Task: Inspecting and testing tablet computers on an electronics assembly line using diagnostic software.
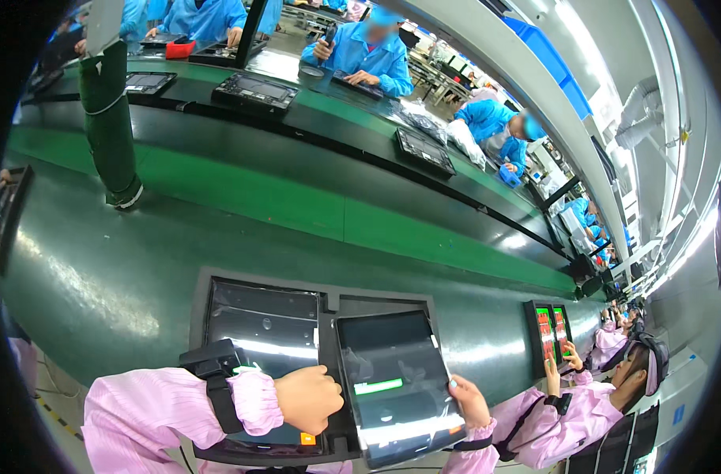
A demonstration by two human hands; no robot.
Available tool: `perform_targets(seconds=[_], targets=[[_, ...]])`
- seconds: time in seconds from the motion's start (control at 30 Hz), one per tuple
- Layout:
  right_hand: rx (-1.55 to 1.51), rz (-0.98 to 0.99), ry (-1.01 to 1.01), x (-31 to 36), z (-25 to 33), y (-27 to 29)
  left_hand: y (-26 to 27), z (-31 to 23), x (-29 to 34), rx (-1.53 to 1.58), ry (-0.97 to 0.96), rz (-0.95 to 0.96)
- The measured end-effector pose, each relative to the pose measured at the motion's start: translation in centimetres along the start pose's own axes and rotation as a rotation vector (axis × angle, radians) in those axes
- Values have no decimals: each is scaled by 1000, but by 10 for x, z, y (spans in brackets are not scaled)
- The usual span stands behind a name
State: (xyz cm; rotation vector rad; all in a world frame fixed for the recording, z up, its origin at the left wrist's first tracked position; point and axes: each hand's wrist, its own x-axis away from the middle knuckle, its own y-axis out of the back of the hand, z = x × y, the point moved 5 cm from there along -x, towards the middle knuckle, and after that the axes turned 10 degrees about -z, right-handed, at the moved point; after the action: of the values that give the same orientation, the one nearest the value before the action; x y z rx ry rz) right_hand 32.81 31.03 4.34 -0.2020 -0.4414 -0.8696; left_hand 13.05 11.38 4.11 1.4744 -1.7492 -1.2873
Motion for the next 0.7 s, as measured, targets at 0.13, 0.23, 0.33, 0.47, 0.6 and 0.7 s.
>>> perform_targets(seconds=[0.13, 0.23, 0.33, 0.47, 0.6, 0.7], targets=[[-116, -89, -38, 8, -42, 8, 4, -3, -10, 45, -22, 163], [-206, -84, -41, 14, -42, -9, 2, -5, -12, 73, -7, 290], [-214, -76, 53, 14, -50, -1, 2, -8, -15, 99, 70, 474], [417, -316, 424, 35, -6, -12, -1, -3, -17, 120, 76, 468], [596, -389, 421, 40, 5, -10, -1, -5, -14, 150, 44, 494], [629, -335, 511, 28, -2, -14, -2, 1, -19, 209, 48, 532]])
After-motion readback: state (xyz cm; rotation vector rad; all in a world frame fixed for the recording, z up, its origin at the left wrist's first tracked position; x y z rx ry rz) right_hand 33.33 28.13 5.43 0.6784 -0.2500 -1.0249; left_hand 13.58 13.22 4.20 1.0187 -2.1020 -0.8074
